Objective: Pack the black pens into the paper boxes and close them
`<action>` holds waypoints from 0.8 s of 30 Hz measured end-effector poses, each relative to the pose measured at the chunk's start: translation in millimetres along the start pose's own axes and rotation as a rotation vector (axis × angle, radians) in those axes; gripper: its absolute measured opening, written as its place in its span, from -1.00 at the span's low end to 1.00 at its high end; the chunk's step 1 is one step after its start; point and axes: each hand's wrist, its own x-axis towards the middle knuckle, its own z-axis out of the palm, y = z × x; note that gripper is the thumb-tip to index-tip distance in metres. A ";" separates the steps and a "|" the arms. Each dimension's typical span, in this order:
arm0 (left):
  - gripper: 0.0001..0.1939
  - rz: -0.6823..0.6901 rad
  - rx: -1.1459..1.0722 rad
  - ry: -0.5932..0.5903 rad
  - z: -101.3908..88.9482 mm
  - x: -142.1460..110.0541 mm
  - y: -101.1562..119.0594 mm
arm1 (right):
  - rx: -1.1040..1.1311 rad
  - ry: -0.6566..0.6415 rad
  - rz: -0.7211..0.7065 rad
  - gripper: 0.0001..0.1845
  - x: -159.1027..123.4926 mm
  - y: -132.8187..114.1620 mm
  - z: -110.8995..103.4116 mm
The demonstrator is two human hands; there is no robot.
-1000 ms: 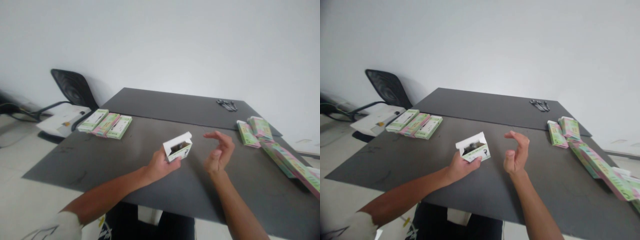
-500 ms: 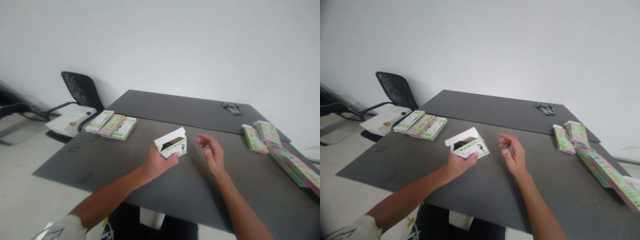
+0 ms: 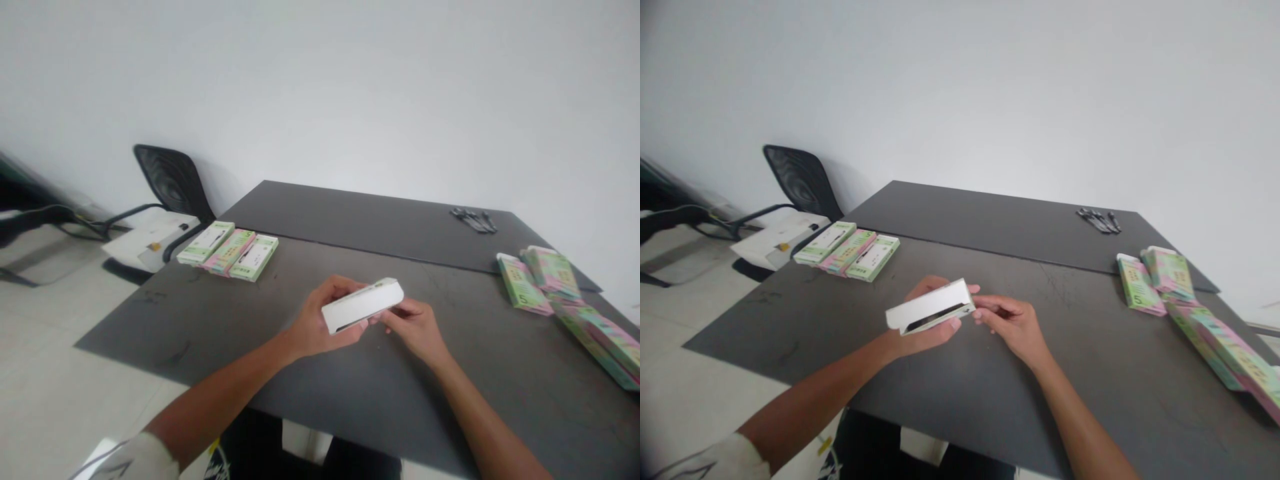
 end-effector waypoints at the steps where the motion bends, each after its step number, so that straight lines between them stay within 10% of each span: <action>1: -0.48 -0.010 -0.032 -0.060 -0.7 0.1 -0.4 | -0.006 -0.004 0.003 -0.65 0.3 0.0 -0.4; 6: -0.49 -0.052 0.029 -0.101 0.4 -0.2 -6.7 | -0.120 0.009 0.019 -0.57 6.2 6.3 -14.7; 16: -0.39 0.092 0.221 0.024 7.6 -5.1 -3.2 | -0.501 0.476 0.015 -0.35 15.7 31.1 -91.7; 24: -0.55 0.205 0.179 0.026 4.3 -8.6 3.4 | -0.652 0.564 0.063 -0.25 19.2 47.4 -105.0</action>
